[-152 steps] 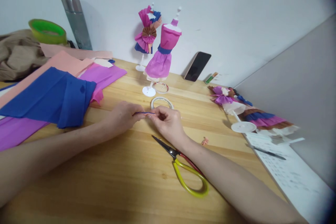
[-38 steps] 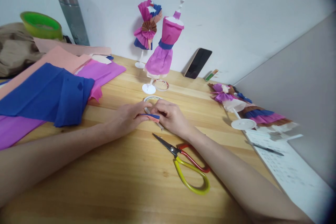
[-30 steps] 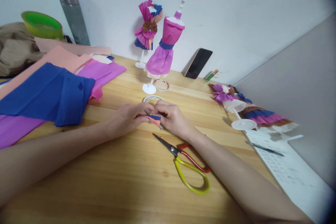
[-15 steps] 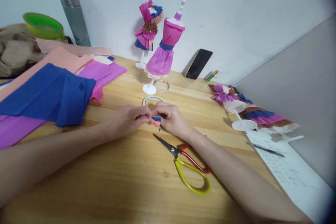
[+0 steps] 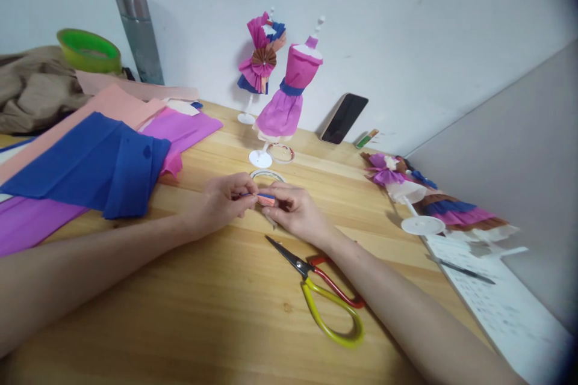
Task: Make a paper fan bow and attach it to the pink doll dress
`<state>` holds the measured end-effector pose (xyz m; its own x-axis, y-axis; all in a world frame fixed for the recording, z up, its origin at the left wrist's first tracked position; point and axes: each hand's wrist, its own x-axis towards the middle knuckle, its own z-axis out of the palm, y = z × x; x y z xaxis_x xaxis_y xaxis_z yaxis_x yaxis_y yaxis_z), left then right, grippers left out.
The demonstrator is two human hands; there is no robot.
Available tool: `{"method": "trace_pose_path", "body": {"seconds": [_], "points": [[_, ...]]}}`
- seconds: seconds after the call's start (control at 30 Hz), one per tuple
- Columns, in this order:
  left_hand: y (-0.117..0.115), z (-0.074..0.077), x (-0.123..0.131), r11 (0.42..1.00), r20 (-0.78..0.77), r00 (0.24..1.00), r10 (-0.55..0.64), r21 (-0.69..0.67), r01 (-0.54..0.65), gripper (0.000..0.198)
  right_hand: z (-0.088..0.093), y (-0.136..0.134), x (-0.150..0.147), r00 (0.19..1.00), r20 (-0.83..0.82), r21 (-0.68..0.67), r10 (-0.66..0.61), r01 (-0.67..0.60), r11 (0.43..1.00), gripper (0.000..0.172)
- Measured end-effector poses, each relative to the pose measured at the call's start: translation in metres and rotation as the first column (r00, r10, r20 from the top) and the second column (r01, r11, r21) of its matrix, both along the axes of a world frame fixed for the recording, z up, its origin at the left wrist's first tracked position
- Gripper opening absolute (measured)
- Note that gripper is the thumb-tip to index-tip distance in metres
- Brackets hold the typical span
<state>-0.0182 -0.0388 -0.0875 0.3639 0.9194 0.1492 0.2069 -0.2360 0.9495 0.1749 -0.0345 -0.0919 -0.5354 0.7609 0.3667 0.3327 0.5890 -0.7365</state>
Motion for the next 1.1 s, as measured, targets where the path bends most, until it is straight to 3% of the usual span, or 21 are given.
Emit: {"method": "trace_pose_path", "body": {"seconds": [0.17, 0.23, 0.3, 0.37, 0.47, 0.6, 0.8, 0.93, 1.1], "points": [[0.003, -0.001, 0.000, 0.998, 0.092, 0.996, 0.014, -0.056, -0.009, 0.015, -0.009, 0.002, 0.001, 0.977, -0.180, -0.202, -0.117, 0.080, 0.976, 0.030], [0.003, -0.001, 0.000, 0.998, 0.121, 0.993, 0.012, -0.070, -0.004, 0.015, -0.011, 0.003, 0.001, 0.963, -0.214, -0.222, -0.167, 0.118, 0.968, 0.036], [0.002, 0.001, 0.000, 0.996, 0.128, 0.992, 0.002, -0.086, 0.009, 0.014, -0.010, 0.004, 0.001, 0.964, -0.157, -0.124, -0.213, 0.195, 0.973, 0.034], [0.001, 0.002, 0.001, 0.994, 0.132, 0.991, -0.003, -0.108, 0.017, 0.014, -0.006, 0.003, 0.001, 0.965, -0.043, 0.069, -0.257, 0.259, 0.963, 0.025], [0.000, 0.003, 0.001, 0.992, 0.164, 0.986, 0.011, -0.122, 0.010, 0.016, -0.001, 0.000, -0.002, 0.959, 0.134, 0.271, -0.251, 0.208, 0.940, 0.016], [0.004, 0.000, 0.000, 0.993, 0.179, 0.982, 0.063, -0.113, -0.043, 0.017, -0.003, -0.002, -0.005, 0.938, 0.268, 0.290, -0.221, 0.140, 0.947, 0.008], [0.006, -0.003, 0.001, 0.981, 0.103, 0.976, 0.193, -0.044, -0.190, 0.018, -0.003, -0.002, -0.006, 0.942, 0.271, 0.291, -0.196, 0.114, 0.950, 0.009], [0.006, -0.004, 0.002, 0.950, -0.008, 0.950, 0.313, 0.017, -0.313, 0.024, 0.001, -0.007, -0.008, 0.922, 0.293, 0.314, -0.251, 0.155, 0.937, 0.013], [0.006, -0.007, 0.001, 0.926, -0.143, 0.920, 0.365, 0.157, -0.343, 0.028, 0.000, -0.014, -0.010, 0.853, 0.369, 0.447, -0.369, 0.185, 0.875, 0.015]]}}
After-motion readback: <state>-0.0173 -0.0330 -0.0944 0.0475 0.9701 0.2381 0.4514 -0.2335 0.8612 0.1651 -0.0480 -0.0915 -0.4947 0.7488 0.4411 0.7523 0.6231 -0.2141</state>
